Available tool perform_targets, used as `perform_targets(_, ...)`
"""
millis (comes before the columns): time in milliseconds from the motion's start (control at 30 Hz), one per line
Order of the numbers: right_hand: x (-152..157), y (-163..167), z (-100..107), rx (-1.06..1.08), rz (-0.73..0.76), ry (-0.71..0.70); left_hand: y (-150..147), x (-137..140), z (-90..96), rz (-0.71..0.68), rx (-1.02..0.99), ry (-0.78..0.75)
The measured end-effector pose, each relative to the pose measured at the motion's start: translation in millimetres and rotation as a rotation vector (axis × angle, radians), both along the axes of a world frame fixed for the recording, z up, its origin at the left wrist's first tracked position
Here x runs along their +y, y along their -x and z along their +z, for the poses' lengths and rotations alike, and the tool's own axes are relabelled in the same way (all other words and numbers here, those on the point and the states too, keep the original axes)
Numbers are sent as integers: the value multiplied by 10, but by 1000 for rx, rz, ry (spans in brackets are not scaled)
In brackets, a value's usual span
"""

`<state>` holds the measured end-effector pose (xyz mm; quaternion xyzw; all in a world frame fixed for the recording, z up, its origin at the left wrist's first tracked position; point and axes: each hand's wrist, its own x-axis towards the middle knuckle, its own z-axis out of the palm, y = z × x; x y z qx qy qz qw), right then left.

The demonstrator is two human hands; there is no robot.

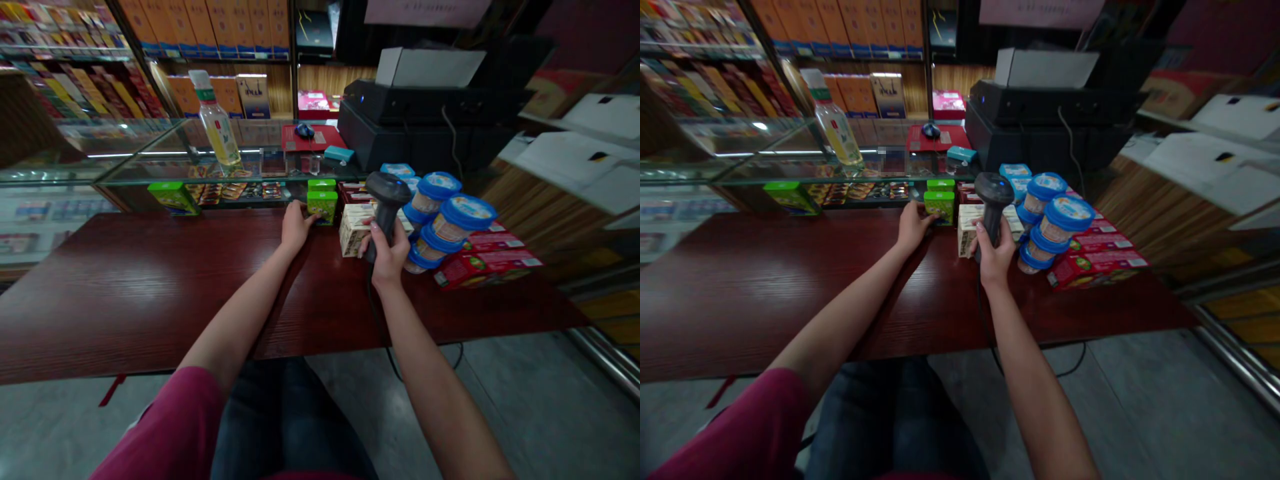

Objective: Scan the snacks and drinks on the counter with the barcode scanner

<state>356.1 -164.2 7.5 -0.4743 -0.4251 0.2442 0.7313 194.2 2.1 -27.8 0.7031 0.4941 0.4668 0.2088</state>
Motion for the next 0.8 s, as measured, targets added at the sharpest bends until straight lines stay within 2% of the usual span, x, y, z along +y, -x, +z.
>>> perform_targets(200, 1, 11, 15, -22, -22, -19, -37, 61, 24, 70, 74, 30)
perform_targets(400, 11, 9, -19, -153, -63, -24, -57, 7, 102, 91, 173, 81)
perform_targets(600, 19, 37, -15, -83, -109, -60, -118, -47, 167, 130, 265, 103)
perform_targets(700, 10, 40, -11, -61, -114, -67, -99, -17, 145, 86, 270, 100)
perform_targets(800, -35, 49, -18, -48, -111, -83, 52, 17, 113, -38, 250, 87)
